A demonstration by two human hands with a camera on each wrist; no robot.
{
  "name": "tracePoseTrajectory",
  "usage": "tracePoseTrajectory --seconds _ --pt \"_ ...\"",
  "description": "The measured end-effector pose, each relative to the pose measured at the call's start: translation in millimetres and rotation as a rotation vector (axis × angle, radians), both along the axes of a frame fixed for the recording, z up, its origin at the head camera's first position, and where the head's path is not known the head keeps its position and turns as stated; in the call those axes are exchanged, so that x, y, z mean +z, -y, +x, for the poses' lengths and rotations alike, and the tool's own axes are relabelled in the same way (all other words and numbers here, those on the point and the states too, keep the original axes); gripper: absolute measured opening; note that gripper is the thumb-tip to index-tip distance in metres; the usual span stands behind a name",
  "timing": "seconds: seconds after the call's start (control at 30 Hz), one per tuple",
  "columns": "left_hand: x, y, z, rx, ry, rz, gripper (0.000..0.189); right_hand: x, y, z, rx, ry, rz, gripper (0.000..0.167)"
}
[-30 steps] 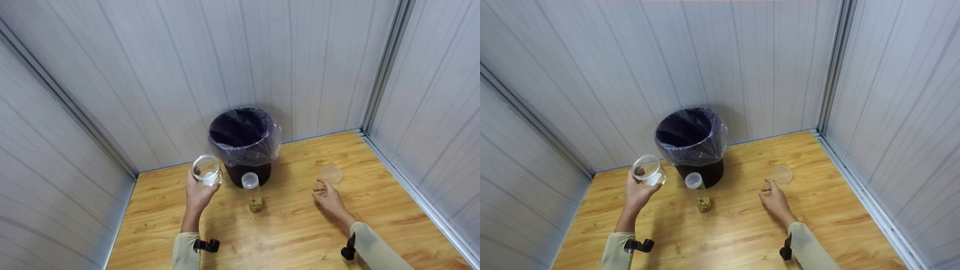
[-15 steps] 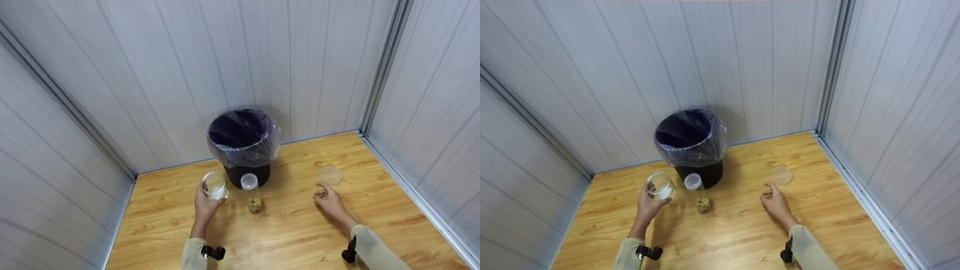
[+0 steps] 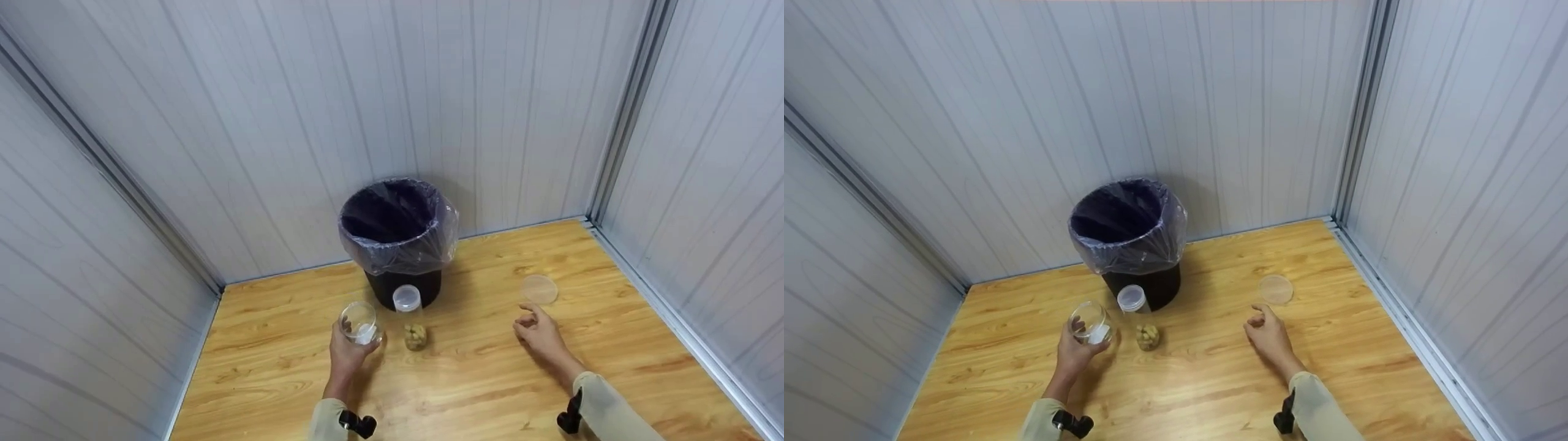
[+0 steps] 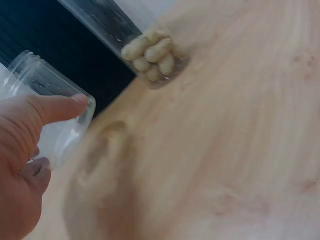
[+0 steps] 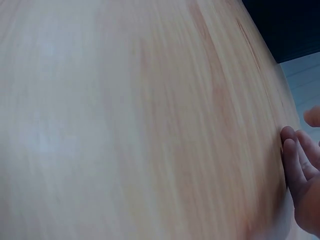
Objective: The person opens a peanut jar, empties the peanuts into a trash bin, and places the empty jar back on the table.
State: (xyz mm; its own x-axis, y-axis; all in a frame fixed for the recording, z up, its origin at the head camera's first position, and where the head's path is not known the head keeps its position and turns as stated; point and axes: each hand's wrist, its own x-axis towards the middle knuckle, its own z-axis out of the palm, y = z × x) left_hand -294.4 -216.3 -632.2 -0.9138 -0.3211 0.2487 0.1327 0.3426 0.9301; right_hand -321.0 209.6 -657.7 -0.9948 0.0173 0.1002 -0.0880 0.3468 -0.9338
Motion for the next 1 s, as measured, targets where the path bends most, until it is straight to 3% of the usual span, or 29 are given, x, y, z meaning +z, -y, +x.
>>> tracePoseTrajectory --seconds 0.13,0.43,0.67,0.8,1.0 --pt "-7.0 -4.2 -0.4 -0.008 0.029 0.036 0.092 -2.9 -3.2 0.5 -0.011 0.026 -0.011 0.050" --pt "-21.5 -8.8 -4.3 -0.021 -0.045 -0.019 0.094 -1.6 -4.8 0.2 -0.017 0.022 0.033 0.041" --pt "-34.1 -8.1 -0.2 -0.003 -0.077 -0.068 0.095 -5.5 -1.8 3.6 -0.048 0.051 0.053 0.036" --pt "-35.2 -7.8 3.7 0.004 -0.067 -0.081 0.097 -7.3 -1.8 4.2 -0.085 0.041 0.067 0.033" --pt "-30.1 -8.5 15.2 -0.003 -0.005 -0.025 0.097 -6.2 -2.4 -0.2 -0.077 0.059 0.027 0.030"
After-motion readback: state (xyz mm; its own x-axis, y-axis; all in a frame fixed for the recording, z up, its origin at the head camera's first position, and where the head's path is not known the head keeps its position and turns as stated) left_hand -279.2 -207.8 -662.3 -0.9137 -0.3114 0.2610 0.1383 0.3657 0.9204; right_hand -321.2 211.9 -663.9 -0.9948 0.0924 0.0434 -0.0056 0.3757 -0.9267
